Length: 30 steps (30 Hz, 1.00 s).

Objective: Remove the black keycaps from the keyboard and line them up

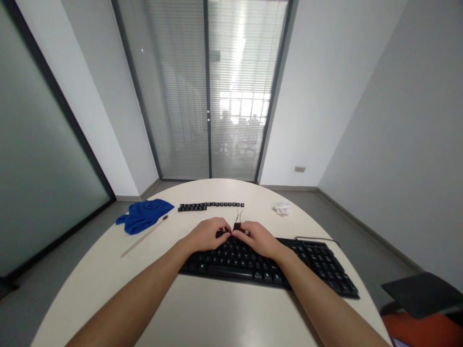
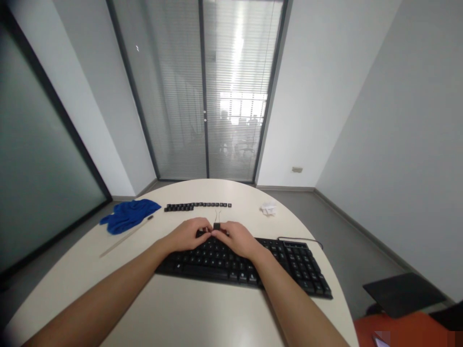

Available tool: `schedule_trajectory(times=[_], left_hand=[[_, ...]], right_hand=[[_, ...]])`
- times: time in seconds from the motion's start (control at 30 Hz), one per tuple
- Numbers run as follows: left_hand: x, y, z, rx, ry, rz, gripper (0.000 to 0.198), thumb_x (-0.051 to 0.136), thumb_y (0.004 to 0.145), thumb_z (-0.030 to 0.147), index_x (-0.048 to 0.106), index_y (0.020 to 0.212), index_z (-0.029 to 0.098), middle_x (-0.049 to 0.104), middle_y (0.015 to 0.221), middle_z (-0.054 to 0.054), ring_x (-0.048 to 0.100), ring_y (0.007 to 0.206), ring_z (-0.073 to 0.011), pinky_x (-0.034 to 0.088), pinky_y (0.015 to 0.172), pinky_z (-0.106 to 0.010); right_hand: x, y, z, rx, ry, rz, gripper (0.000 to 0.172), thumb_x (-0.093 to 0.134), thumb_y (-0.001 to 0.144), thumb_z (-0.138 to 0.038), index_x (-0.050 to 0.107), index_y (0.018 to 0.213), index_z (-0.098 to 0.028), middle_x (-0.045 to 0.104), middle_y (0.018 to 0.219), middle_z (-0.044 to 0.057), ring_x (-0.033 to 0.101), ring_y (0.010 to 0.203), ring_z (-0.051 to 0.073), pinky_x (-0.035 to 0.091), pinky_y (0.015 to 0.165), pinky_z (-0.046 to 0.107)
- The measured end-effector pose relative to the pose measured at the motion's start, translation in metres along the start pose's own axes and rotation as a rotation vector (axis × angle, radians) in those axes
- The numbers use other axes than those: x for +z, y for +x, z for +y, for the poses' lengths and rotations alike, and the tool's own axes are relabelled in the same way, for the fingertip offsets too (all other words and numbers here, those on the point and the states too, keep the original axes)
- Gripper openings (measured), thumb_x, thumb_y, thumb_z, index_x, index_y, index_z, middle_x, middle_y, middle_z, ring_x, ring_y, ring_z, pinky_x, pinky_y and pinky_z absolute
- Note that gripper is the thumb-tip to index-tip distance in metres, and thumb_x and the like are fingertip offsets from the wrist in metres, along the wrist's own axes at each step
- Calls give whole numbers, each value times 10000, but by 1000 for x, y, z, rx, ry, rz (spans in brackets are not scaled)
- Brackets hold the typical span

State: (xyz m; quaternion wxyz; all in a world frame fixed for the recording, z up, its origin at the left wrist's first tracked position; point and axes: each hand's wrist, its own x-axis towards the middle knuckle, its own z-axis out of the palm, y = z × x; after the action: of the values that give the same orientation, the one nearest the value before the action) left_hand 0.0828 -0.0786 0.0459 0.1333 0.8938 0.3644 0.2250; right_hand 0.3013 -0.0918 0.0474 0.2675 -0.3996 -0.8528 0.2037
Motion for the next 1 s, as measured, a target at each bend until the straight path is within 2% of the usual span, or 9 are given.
schedule_trajectory(times=[0.1,0.3,0.5,0.63,0.73,1.0], left_hand=[[0,0,-2,17,-7,-33,163,531,844,271,635,958,218,676,956,-33,617,885,-192,471,804,-290],[-1,-1,-3,-15,-27,-85,257,604,801,355,610,1020,221,668,1010,-40,618,903,-213,474,811,-309],[-2,0,-1,-28,-29,-106,250,564,809,315,609,1033,214,671,1019,-57,618,921,-226,474,819,-317],[-1,0,-2,-25,-11,-90,245,568,808,318,606,1025,212,668,1019,-57,616,914,-228,474,808,-319],[-1,0,-3,-18,-22,-96,251,586,802,332,607,1025,220,668,1003,-46,615,909,-224,472,817,-320],[-2,0,-2,-15,-45,-105,286,627,787,377,615,1033,230,669,1003,-35,617,905,-217,472,820,-314]], right_hand=[[1,1,2,-28,22,0,376,491,947,-468,619,743,-180,624,700,13,542,660,156,370,619,254],[-1,-1,4,-66,19,23,417,491,940,-494,613,697,-178,609,680,15,543,669,156,388,654,264],[1,-1,1,-156,-109,12,419,488,938,-501,621,686,-194,616,710,50,549,743,187,397,697,287],[4,0,0,-83,-182,62,395,500,936,-478,601,686,-189,611,699,45,535,674,168,374,642,272],[4,0,1,-17,-130,67,370,511,932,-461,616,705,-188,630,694,32,544,654,159,372,628,260],[5,1,4,29,-79,80,326,548,908,-430,657,731,-178,649,711,39,557,644,157,372,606,251]])
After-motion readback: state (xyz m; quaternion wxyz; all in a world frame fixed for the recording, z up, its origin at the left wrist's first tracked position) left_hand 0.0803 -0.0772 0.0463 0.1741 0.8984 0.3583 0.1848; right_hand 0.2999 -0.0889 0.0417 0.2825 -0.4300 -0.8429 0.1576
